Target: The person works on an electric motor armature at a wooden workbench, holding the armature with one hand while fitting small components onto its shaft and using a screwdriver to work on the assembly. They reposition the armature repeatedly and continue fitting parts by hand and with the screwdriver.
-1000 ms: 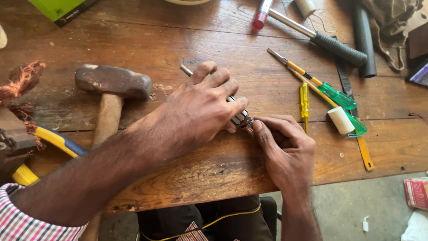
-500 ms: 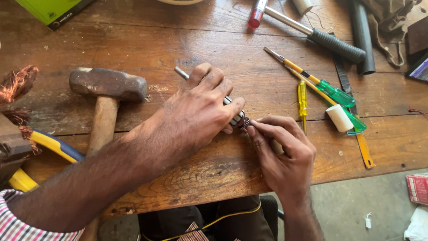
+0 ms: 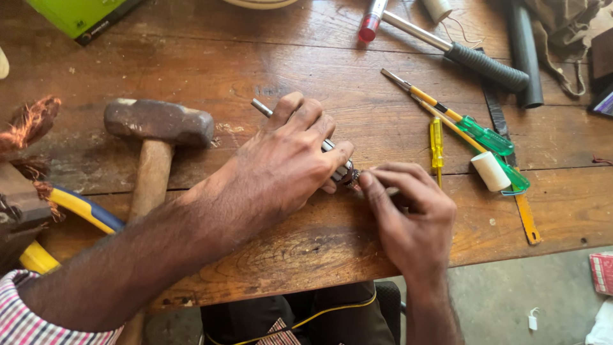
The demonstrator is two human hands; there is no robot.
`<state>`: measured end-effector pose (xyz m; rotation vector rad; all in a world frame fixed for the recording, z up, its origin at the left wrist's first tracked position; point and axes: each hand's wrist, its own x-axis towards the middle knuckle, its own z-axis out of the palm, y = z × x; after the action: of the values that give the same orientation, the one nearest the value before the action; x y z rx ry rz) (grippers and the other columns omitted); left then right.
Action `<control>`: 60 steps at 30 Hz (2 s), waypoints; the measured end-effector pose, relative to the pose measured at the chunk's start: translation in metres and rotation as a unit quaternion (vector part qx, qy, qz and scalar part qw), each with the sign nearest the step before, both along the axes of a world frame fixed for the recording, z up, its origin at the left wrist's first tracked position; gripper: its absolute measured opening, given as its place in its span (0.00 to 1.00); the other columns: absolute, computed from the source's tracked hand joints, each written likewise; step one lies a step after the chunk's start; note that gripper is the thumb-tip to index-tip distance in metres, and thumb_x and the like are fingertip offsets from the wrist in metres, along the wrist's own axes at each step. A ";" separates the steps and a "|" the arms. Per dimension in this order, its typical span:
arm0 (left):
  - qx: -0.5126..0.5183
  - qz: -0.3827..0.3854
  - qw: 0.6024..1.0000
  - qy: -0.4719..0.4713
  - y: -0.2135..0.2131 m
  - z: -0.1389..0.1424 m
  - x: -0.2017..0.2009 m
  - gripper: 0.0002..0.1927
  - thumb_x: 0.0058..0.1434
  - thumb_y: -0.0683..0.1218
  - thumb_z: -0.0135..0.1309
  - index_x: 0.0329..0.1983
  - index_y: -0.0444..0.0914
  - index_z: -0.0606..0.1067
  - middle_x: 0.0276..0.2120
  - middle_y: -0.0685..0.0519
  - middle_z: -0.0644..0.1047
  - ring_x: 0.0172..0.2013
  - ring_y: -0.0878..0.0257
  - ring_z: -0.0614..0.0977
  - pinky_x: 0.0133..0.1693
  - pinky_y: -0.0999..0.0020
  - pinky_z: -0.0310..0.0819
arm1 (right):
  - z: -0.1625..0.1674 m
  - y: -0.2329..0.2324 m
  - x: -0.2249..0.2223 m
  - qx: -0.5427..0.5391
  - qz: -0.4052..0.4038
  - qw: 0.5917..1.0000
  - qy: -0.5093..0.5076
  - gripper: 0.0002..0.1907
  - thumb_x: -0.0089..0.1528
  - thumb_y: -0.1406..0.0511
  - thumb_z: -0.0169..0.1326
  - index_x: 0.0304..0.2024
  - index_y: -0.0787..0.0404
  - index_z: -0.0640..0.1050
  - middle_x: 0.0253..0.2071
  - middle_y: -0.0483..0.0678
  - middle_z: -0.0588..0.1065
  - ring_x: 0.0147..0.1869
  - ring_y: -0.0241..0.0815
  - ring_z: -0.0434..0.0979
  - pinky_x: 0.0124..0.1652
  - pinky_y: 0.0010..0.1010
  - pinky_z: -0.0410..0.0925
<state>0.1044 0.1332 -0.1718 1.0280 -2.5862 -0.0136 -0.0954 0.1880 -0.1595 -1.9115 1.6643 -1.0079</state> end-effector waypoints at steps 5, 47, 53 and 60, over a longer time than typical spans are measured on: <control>0.011 0.003 1.000 -0.020 0.001 0.000 0.003 0.23 0.58 0.47 0.57 0.57 0.35 0.75 0.52 0.39 0.77 0.59 0.49 0.71 0.66 0.46 0.50 | 0.001 0.004 0.002 -0.124 0.054 0.987 0.090 0.09 0.63 0.71 0.65 0.46 0.64 0.84 0.47 0.50 0.81 0.50 0.37 0.82 0.50 0.28 0.75; 0.018 0.010 1.000 0.006 -0.004 0.007 0.011 0.26 0.53 0.51 0.61 0.54 0.36 0.76 0.49 0.40 0.77 0.59 0.48 0.71 0.64 0.47 0.52 | -0.008 -0.001 -0.002 0.033 0.010 0.997 -0.075 0.08 0.62 0.72 0.62 0.44 0.67 0.84 0.47 0.48 0.79 0.42 0.31 0.81 0.38 0.20 0.75; 0.028 0.002 0.999 0.020 -0.002 0.007 0.010 0.28 0.54 0.54 0.61 0.55 0.35 0.76 0.49 0.40 0.77 0.59 0.49 0.71 0.64 0.46 0.51 | -0.009 0.002 -0.007 0.063 -0.044 0.989 -0.129 0.08 0.63 0.73 0.58 0.44 0.67 0.83 0.48 0.47 0.77 0.42 0.31 0.81 0.36 0.20 0.77; 0.031 0.005 0.999 0.012 0.001 0.004 0.007 0.28 0.55 0.55 0.61 0.55 0.35 0.76 0.50 0.41 0.77 0.60 0.49 0.70 0.65 0.46 0.49 | -0.010 0.005 -0.011 0.076 -0.036 0.991 -0.106 0.10 0.61 0.74 0.57 0.45 0.67 0.83 0.49 0.46 0.77 0.40 0.31 0.80 0.36 0.20 0.74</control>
<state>0.1118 0.1346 -0.1680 1.0573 -2.5737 -0.1029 -0.1062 0.1934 -0.1697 -1.5993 1.6462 -1.0399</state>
